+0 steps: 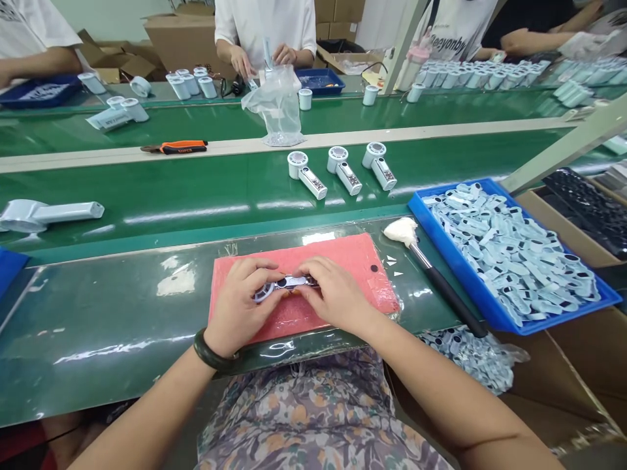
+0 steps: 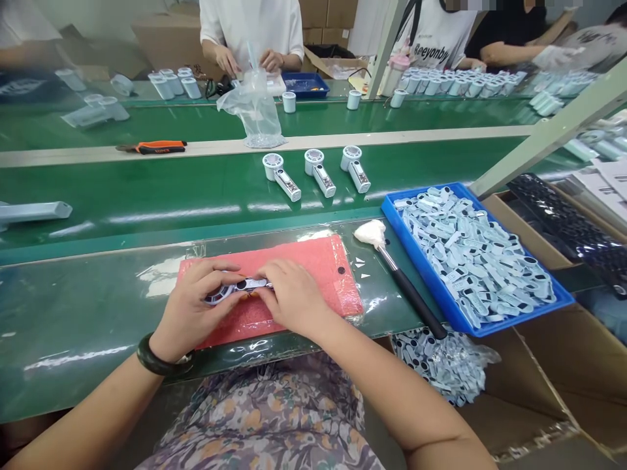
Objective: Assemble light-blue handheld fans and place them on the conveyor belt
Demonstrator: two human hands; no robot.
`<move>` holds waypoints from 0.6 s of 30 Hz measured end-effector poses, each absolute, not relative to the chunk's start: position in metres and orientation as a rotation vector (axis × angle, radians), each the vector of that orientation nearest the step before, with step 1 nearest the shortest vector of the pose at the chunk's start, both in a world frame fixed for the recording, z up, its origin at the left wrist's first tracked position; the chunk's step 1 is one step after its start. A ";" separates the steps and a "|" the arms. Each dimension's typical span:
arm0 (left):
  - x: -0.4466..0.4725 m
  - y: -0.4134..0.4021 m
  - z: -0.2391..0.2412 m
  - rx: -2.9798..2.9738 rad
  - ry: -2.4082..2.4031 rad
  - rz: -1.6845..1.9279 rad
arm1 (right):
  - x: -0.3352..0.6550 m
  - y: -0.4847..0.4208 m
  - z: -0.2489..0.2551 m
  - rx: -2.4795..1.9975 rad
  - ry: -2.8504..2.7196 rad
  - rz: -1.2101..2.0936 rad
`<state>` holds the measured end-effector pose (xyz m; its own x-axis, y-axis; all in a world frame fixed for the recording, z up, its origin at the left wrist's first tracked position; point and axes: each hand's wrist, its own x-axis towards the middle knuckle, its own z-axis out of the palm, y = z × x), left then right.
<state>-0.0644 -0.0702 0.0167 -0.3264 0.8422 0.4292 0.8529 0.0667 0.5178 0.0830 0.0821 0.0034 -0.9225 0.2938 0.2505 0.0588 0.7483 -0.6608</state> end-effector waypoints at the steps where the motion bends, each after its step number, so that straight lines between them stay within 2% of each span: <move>1: -0.064 -0.070 0.016 -1.811 -2.279 -1.133 | 0.082 0.083 0.005 -0.298 -2.610 1.019; 7: -0.063 -0.069 0.013 -1.816 -2.235 -1.127 | 0.082 0.082 0.002 -0.384 -2.466 1.282; 18: -0.062 -0.074 0.018 -1.857 -2.240 -1.035 | 0.091 0.080 0.000 -0.360 -2.386 1.297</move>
